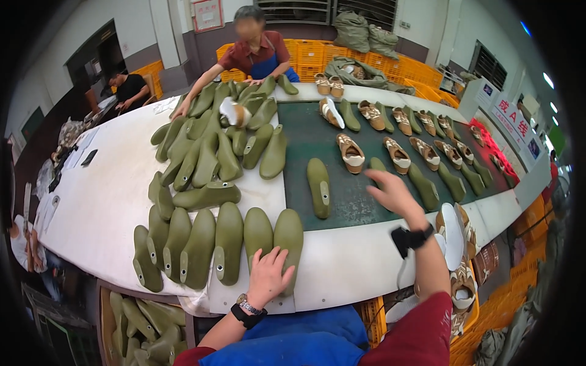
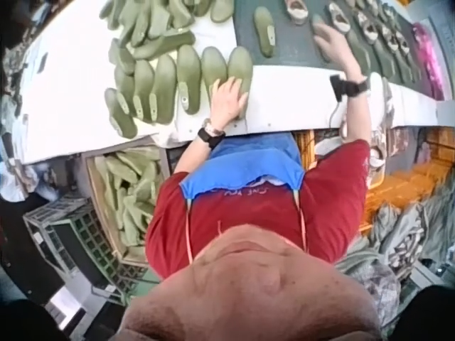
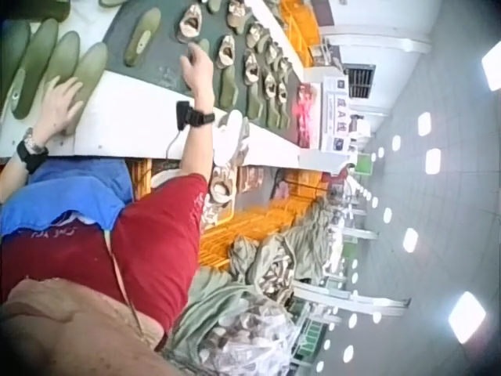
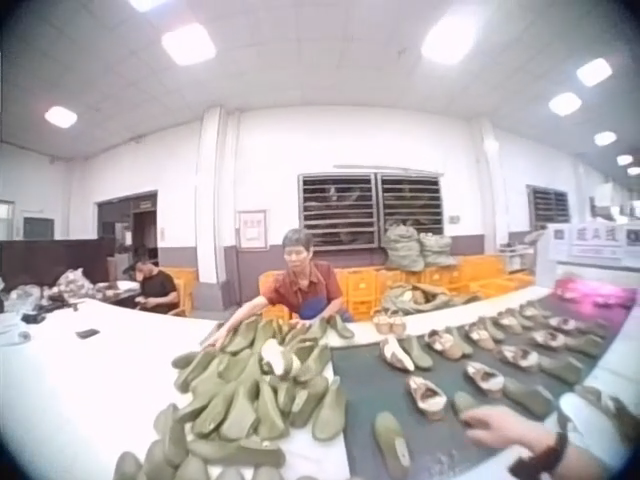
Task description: Sort and pair shoe components on an industrial conveyor table.
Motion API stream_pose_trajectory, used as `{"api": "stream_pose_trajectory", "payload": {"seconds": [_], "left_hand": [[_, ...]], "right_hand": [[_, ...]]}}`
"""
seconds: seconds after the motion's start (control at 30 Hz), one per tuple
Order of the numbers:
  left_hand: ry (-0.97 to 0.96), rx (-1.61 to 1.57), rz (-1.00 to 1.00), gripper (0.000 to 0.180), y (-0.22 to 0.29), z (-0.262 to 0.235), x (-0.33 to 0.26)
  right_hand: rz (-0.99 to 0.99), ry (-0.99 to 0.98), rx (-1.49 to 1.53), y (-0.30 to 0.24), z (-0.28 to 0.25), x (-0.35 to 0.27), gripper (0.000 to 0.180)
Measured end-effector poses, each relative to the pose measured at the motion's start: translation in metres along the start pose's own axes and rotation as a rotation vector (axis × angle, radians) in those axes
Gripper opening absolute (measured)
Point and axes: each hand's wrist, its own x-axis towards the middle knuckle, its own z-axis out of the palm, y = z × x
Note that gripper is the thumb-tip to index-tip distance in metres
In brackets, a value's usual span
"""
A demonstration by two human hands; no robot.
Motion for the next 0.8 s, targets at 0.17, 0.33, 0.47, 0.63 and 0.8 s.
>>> {"api": "stream_pose_trajectory", "payload": {"seconds": [0.17, 0.33, 0.47, 0.63, 0.8], "left_hand": [[-0.002, 0.023, 0.03, 0.042, 0.005, -0.001, 0.004], [-0.07, 0.088, 0.095, 0.04, 0.002, 0.016, 0.013], [-0.097, 0.154, 0.039, 0.04, 0.001, 0.008, 0.002], [-0.136, 0.147, 0.066, 0.038, 0.007, 0.014, 0.005], [-0.129, 0.159, 0.079, 0.039, 0.006, 0.015, 0.004]], "right_hand": [[0.738, -0.011, -0.617, 0.106, -0.06, -0.2, 0.059], [0.941, 0.07, -0.029, 0.161, -0.024, -0.327, 0.085], [1.082, 0.203, -0.106, 0.136, -0.005, -0.296, 0.083], [1.12, 0.297, -0.065, 0.14, 0.0, -0.317, 0.072], [1.039, 0.39, -0.17, 0.123, 0.027, -0.322, 0.076]]}}
